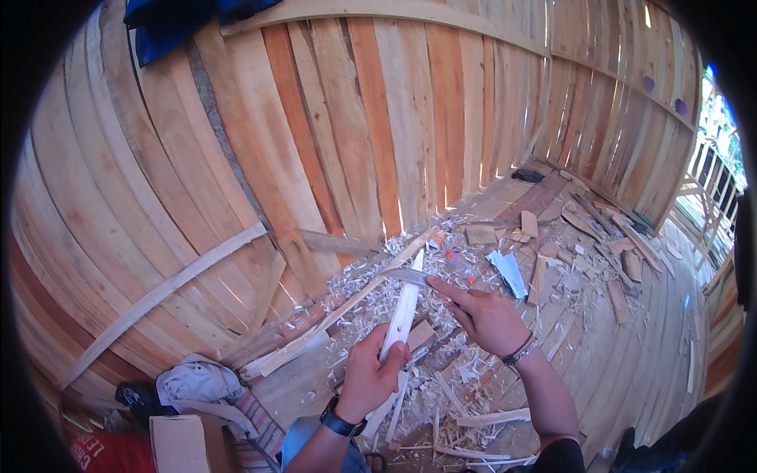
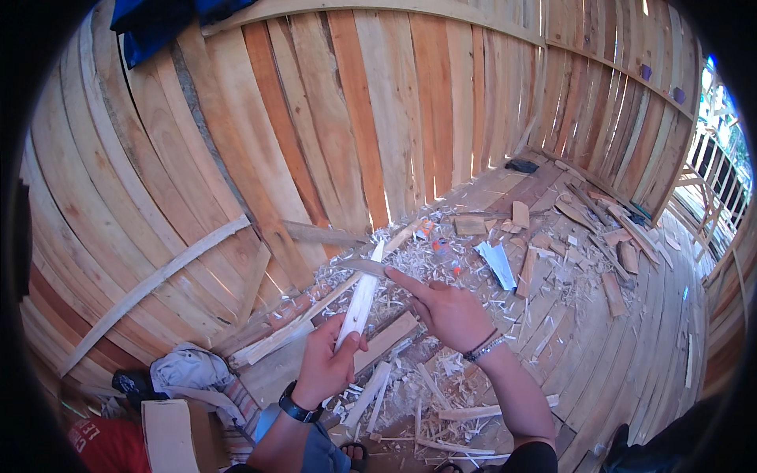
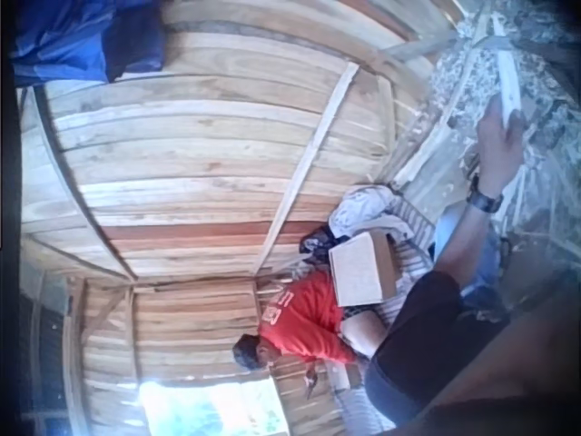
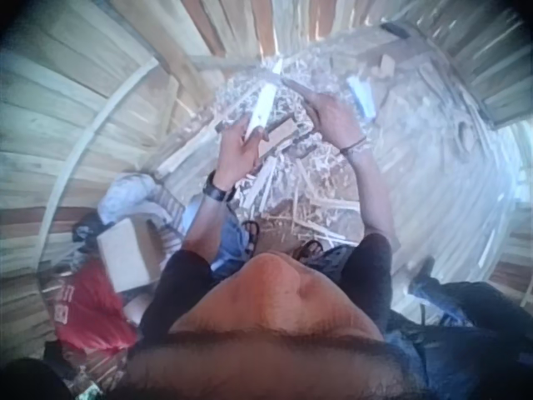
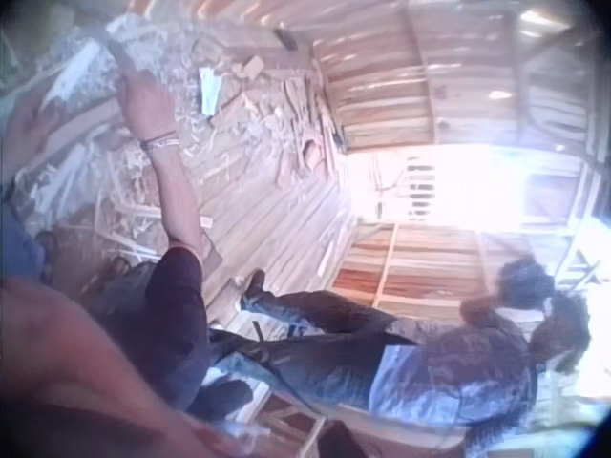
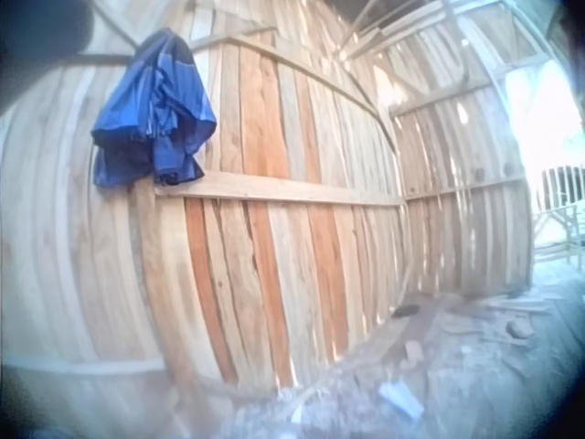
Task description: The person whittles a thin piece of wood with a knife, scraping off small shavings from its sides and edges.
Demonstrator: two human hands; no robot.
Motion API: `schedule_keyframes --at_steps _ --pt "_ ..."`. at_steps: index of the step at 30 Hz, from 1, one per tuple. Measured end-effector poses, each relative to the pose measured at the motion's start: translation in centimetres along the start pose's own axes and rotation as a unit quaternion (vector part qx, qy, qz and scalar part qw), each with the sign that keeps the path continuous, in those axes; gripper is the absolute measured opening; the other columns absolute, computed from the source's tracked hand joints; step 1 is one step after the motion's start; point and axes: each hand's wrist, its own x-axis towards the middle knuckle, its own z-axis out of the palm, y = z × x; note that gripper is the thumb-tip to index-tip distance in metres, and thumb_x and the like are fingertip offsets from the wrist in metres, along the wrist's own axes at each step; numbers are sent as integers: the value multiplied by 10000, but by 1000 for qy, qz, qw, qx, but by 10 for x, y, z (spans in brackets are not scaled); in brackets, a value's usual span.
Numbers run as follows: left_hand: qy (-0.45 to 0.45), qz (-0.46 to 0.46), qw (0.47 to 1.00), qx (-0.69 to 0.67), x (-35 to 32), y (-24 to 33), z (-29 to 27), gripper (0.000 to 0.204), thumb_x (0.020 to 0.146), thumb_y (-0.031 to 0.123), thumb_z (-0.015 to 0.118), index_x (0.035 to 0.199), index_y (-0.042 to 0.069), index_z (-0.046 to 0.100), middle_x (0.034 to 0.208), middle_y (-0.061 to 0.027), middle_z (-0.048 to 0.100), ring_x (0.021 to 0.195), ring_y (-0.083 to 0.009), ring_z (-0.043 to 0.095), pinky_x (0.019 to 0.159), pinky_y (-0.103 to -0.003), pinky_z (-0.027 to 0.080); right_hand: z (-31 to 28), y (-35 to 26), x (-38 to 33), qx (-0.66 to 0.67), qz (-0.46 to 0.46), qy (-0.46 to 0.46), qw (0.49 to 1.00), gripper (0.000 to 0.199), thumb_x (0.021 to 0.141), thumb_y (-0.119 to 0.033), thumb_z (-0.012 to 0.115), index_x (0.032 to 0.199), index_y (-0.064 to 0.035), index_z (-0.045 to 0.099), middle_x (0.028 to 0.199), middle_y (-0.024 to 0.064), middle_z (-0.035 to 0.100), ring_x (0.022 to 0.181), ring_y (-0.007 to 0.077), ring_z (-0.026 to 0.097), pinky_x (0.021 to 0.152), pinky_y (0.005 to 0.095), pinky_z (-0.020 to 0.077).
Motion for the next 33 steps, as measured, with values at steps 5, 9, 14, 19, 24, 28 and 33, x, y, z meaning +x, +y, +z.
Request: schedule_keyframes --at_steps 5,9,14,19,24,28,33 --pt "-1 -8 1000 -8 0 1 0 233 996 69 481 1196 -38 532 804 -27 630 415 -43 495 380 -196 388 -10 -18 -3 51 2 -70 996 590 937 -176 580 1481 -295 384 808 147 675 687 343 663 648 446 546" --pt "-11 -7 1000 -18 1 -1 2 239 997 69 479 1204 -39 528 803 -30 629 413 -44 494 375 -199 388 0 -9 -2 21 24 -31 999 597 941 -189 570 1487 -314 365 767 152 652 685 338 665 633 442 548" --pt "-5 -2 1000 -17 1 -1 1 227 997 69 479 1191 -39 529 793 -26 628 410 -44 495 372 -201 387 3 -2 2 30 -12 -17 999 597 948 -226 555 1493 -351 345 732 147 621 651 347 655 587 456 542" --pt "-15 -11 1000 -8 2 0 0 220 995 65 481 1183 -37 532 800 -25 627 416 -44 496 375 -198 385 -7 -6 7 17 -3 -37 999 582 942 -206 571 1477 -333 381 780 154 656 686 344 663 633 451 547" --pt "-17 -16 1000 -4 5 -4 0 210 995 61 478 1174 -31 537 802 -22 624 423 -43 498 382 -195 386 11 -7 -3 102 -87 1 991 570 947 -216 574 1474 -328 387 727 143 649 636 321 659 599 441 550" --pt "-12 -9 1000 -3 7 -7 0 225 995 54 473 1194 -32 532 809 -25 625 420 -46 496 379 -198 384 5 -9 2 -43 39 -58 997 648 956 -192 512 1530 -339 252 784 175 634 632 343 673 563 467 572" --pt "-6 -20 1000 4 6 -2 -1 244 993 46 472 1216 -41 518 815 -38 626 413 -50 494 368 -200 382 1 2 7 -42 21 -12 999 603 936 -186 572 1487 -314 366 725 145 629 630 332 647 578 454 535"
